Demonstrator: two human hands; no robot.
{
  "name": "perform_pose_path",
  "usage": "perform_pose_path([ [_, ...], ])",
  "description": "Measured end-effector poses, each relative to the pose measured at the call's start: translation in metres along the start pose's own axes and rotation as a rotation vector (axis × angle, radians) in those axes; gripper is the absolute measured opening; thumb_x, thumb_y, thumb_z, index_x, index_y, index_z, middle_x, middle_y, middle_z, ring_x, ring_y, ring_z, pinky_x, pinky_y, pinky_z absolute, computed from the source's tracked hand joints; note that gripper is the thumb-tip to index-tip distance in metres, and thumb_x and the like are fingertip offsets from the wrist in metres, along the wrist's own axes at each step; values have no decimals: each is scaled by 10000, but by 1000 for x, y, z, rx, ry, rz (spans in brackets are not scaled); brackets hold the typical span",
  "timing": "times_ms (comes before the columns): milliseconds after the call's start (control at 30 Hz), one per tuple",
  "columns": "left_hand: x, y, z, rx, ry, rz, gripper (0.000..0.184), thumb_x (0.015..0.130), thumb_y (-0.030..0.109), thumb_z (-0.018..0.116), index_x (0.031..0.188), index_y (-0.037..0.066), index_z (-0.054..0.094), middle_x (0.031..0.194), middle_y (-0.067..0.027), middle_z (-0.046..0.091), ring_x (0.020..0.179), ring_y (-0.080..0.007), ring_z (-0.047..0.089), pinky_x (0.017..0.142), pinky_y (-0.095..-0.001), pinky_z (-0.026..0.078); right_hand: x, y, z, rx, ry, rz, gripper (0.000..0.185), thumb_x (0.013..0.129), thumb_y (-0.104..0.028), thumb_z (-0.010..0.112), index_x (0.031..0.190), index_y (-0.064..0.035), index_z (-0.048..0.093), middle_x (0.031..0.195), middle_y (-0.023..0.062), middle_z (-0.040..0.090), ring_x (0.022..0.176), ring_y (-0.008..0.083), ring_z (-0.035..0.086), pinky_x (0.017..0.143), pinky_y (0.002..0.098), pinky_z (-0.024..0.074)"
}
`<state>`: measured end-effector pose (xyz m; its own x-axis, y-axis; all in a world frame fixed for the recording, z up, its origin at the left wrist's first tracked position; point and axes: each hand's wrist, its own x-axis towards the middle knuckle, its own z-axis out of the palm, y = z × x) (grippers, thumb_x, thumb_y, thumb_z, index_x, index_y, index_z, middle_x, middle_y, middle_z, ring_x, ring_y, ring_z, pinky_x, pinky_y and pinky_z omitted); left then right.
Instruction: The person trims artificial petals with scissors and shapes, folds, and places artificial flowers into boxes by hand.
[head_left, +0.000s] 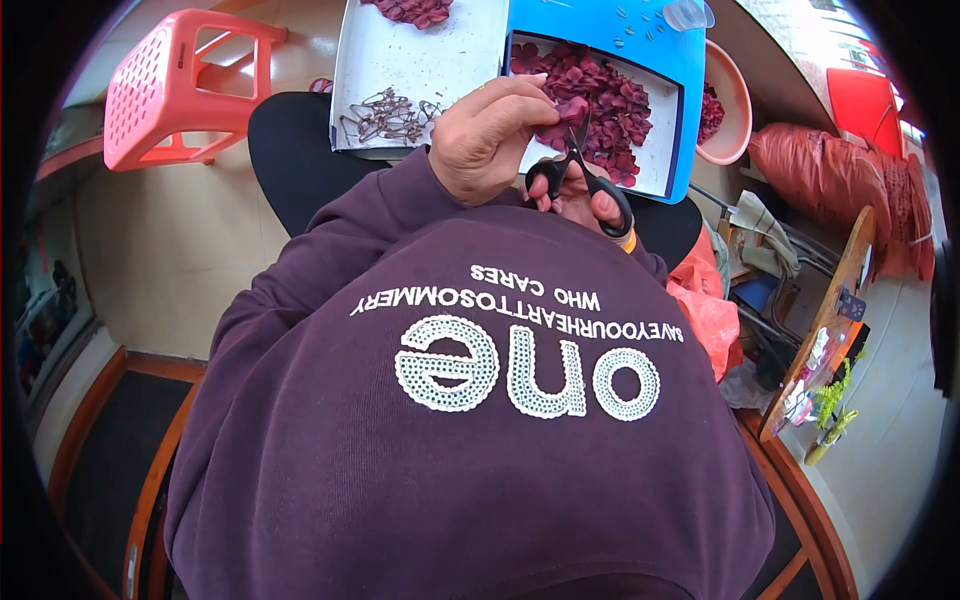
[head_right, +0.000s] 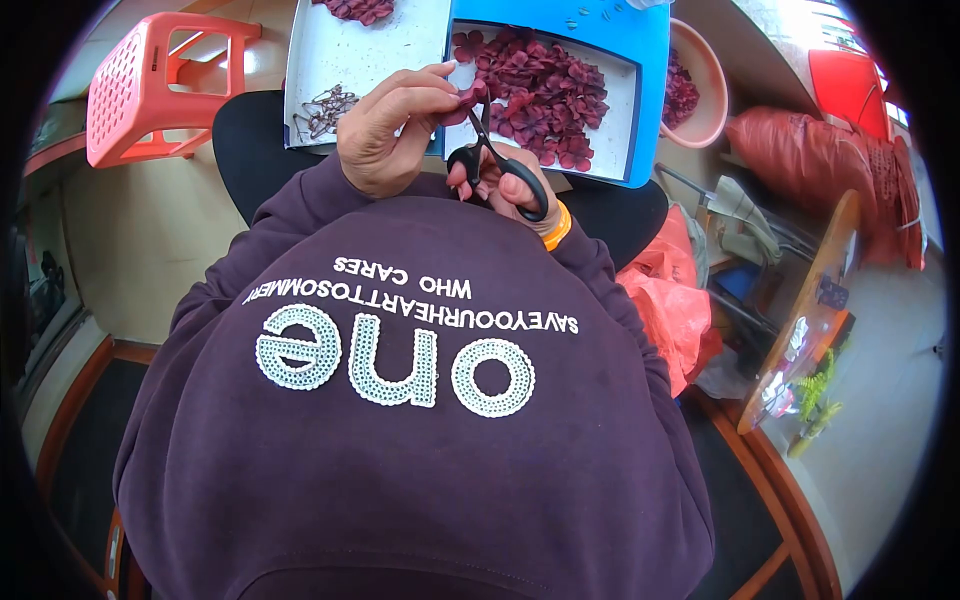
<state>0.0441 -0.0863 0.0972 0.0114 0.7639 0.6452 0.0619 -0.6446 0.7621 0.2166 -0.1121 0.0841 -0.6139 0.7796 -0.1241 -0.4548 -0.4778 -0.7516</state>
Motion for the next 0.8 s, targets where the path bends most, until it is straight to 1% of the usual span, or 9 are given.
perform_pose_path([
  [33, -1, 0, 0, -1, 3, 0, 250, 722, -179, 483, 866, -7, 591, 913, -102, 592, 977, -249, 571, 792, -276, 471, 1, 1, 1, -2, 0, 2, 549, 742, -452, 587, 915, 68, 554, 859, 145, 579, 666, 101, 492, 579, 159, 368],
  [167, -5, 0, 4, -148, 66, -220, 257, 733, -186, 461, 884, -14, 579, 916, -103, 592, 927, -220, 576, 790, -267, 470, 4, 6, 0, -92, 45, -13, 518, 763, -411, 583, 928, 79, 551, 845, 142, 583, 660, 102, 494, 601, 159, 372],
  [200, -5, 0, 5, -150, 66, -219, 257, 733, -186, 461, 884, -14, 579, 916, -103, 592, 927, -220, 576, 790, -267, 470, 5, 7, -1, -95, 46, -14, 518, 763, -411, 583, 928, 79, 551, 845, 142, 583, 660, 102, 494, 601, 159, 372],
  [333, -7, 0, 11, -394, 227, -561, 193, 728, -135, 511, 855, 2, 561, 811, -70, 586, 745, -148, 567, 691, -235, 459, 8, 12, -6, -50, 111, 30, 445, 803, -378, 550, 911, 54, 562, 828, 123, 592, 655, 96, 493, 592, 163, 364],
  [367, -6, -1, 11, -393, 227, -560, 193, 728, -135, 511, 855, 2, 561, 811, -70, 586, 745, -148, 567, 691, -235, 459, 9, 11, -4, -50, 109, 29, 445, 803, -378, 550, 911, 54, 562, 828, 123, 592, 655, 96, 493, 592, 163, 364],
  [500, -3, -4, 13, -488, 371, -689, 127, 759, -56, 550, 868, 10, 539, 749, -55, 570, 668, -127, 542, 645, -222, 446, 13, 3, 4, 58, 197, 202, 375, 840, -350, 512, 881, 17, 576, 818, 102, 602, 641, 90, 487, 573, 168, 353],
  [533, -3, -5, 13, -490, 366, -690, 127, 759, -56, 550, 868, 10, 539, 749, -55, 570, 668, -127, 542, 645, -222, 446, 13, 3, 5, 59, 200, 198, 375, 840, -350, 512, 881, 17, 576, 818, 102, 602, 641, 90, 487, 573, 168, 353],
  [667, -8, -13, 7, 55, 99, -487, 94, 777, 23, 571, 861, 14, 531, 719, -46, 556, 628, -121, 519, 602, -214, 430, 14, 4, 9, -21, 274, 205, 355, 851, -352, 497, 855, -8, 582, 814, 92, 610, 617, 83, 478, 556, 170, 341],
  [800, -8, -13, 4, 170, 59, -418, 100, 807, 47, 556, 899, 11, 537, 754, -58, 578, 645, -113, 524, 615, -204, 434, 13, 5, 5, -73, 274, 209, 359, 852, -352, 494, 854, -4, 583, 809, 97, 611, 605, 82, 474, 556, 173, 342],
])
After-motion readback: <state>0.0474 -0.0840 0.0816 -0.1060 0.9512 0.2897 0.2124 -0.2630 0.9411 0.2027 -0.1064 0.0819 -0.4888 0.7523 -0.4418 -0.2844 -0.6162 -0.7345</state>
